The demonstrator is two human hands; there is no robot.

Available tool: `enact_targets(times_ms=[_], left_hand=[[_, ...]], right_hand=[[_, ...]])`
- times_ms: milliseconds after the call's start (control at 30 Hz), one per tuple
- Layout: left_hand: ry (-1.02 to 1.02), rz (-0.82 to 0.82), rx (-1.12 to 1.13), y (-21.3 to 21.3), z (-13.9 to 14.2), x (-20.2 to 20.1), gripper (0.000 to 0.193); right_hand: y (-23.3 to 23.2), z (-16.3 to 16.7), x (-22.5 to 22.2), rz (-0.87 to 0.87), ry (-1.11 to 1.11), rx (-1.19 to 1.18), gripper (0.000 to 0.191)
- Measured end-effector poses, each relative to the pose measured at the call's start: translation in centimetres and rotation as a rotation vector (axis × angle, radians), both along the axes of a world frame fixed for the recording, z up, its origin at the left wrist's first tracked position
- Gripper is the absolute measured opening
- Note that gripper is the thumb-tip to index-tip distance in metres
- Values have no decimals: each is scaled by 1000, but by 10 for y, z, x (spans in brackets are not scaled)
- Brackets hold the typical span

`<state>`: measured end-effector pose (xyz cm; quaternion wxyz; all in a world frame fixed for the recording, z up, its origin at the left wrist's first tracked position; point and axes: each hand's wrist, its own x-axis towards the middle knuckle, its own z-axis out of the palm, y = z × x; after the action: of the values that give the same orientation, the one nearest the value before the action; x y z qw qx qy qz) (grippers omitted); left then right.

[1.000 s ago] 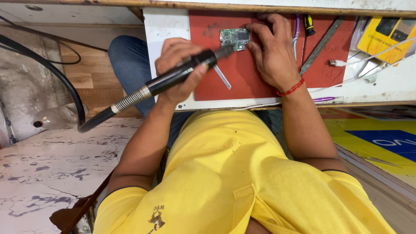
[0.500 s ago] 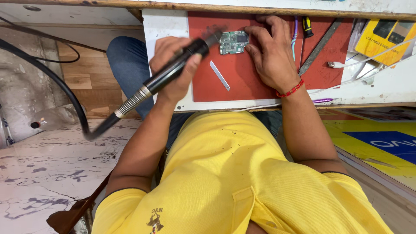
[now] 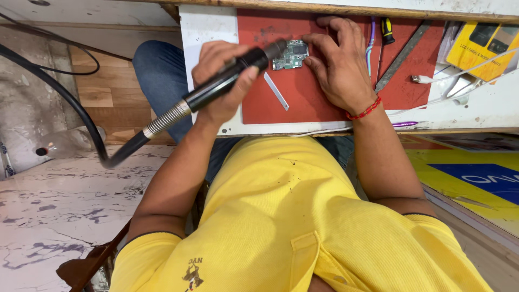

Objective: The person uses a hot air gun to heat a small circuit board, then uses a purple pen-like tool to scrape and clean the surface. The person repeatedly heats and scrapes the board while holding it with the other hand.

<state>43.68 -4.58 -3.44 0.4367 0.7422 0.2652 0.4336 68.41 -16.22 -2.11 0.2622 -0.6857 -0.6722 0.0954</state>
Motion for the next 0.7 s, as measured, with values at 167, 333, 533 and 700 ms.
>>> enact_targets(times_ms=[167,333,533,700], left_hand=[[3,-118,74,2,0,5,41],[-4,-186,98,5,-6,6,38],[-44,-128,64,2,-12,9,37],[-16,-83,-14,0,-8,8,36]], right_hand=[[1,1,4,14,-10,9,35],[1,0,8,6,4,0,35],[0,-1,8,-22,9,-3,34],[0,0,9,-25,20,-1,34]])
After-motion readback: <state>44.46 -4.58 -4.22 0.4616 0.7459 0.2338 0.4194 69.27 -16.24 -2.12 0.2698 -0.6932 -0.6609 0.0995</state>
